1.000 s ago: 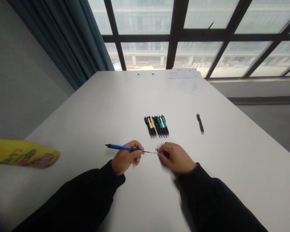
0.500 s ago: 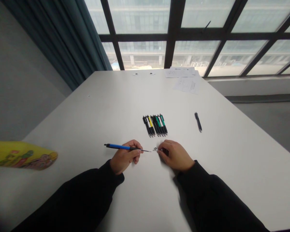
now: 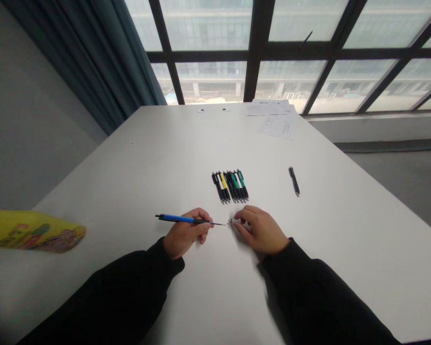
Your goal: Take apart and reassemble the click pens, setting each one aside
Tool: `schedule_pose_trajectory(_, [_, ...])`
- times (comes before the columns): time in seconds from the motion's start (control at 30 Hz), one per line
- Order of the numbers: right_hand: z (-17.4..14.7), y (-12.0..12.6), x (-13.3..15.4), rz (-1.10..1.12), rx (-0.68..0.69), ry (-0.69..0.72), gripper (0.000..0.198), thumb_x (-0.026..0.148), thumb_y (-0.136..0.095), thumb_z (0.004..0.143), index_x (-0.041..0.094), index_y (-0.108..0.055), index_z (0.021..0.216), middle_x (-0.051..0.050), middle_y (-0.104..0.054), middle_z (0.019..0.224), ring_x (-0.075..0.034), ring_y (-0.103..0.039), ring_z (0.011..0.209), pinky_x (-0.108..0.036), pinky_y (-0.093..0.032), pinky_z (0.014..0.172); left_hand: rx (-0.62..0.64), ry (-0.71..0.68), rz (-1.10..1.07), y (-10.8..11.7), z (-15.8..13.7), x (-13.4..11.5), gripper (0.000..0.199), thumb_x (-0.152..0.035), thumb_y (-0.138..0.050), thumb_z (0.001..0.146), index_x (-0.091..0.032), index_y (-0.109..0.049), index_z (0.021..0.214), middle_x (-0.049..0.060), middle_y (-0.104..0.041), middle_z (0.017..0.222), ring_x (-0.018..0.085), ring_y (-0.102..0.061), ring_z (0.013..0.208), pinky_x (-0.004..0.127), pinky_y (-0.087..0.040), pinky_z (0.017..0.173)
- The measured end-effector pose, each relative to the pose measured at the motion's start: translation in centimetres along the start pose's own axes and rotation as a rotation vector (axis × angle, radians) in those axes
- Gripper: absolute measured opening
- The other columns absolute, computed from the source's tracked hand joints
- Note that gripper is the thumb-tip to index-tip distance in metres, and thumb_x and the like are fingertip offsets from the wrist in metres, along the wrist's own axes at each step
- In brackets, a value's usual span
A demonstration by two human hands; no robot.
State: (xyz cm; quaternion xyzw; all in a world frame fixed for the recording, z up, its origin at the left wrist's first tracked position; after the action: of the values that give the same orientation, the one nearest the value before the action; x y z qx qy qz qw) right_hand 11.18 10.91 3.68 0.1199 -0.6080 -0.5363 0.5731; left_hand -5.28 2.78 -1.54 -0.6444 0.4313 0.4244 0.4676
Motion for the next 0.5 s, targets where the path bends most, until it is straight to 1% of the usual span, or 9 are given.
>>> schedule_pose_trajectory(0.13, [-0.2, 0.2, 1.6, 0.093, -0.032, 0.081, 0.019, 0.032, -0.060, 0.094, 0.019, -0.067, 0.107, -0.007, -0.063, 0.087, -0.017, -0.058, 0.074, -0.030, -0.048, 0.067, 0.032, -0.003, 0.036, -0.2, 0.0, -0.1, 0.031, -0.035, -0.079, 0.073, -0.015, -0.060, 0.086, -0.002, -0.062, 0.058, 0.008, -0.052, 0.045, 0.020, -0.042, 0.046])
schedule_pose_trajectory(0.3, [-0.2, -0.7, 2.6, 0.206, -0.017, 0.075, 0.017, 0.027, -0.053, 0.098, 0.019, -0.068, 0.100, -0.005, -0.061, 0.081, -0.014, -0.055, 0.068, -0.028, -0.045, 0.062, 0.054, 0.001, 0.064, -0.4, -0.1, -0.2, 0.031, -0.035, -0.079, 0.074, -0.014, -0.061, 0.086, -0.003, -0.061, 0.054, 0.008, -0.051, 0.043, 0.020, -0.039, 0.045])
schedule_pose_trajectory(0.4, [-0.2, -0.3, 1.9, 0.247, -0.028, 0.023, 0.015, 0.026, -0.055, 0.096, 0.019, -0.067, 0.094, -0.004, -0.060, 0.078, -0.014, -0.052, 0.065, -0.027, -0.043, 0.059, 0.031, -0.001, 0.035, -0.2, -0.1, -0.2, 0.031, -0.036, -0.080, 0.073, -0.014, -0.061, 0.085, -0.001, -0.063, 0.057, 0.008, -0.052, 0.044, 0.020, -0.039, 0.044])
schedule_pose_trajectory(0.5, [-0.1, 1.0, 0.3, 0.269, -0.041, -0.059, 0.015, 0.028, -0.058, 0.094, 0.018, -0.066, 0.084, -0.002, -0.059, 0.073, -0.014, -0.049, 0.061, -0.027, -0.040, 0.055, -0.034, 0.018, -0.035, 0.3, 0.0, -0.2, 0.031, -0.035, -0.081, 0.071, -0.014, -0.061, 0.083, 0.000, -0.066, 0.062, 0.007, -0.052, 0.044, 0.019, -0.038, 0.043])
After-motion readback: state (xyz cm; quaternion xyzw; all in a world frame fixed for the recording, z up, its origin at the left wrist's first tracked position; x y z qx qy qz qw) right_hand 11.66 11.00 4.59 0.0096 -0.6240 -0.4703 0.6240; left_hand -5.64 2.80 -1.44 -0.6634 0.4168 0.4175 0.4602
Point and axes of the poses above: each hand's wrist, its own z-axis towards the middle knuckle, its own y-axis out of the back of the hand, x = y × z, the point moved 7 cm from there along z, towards the middle knuckle
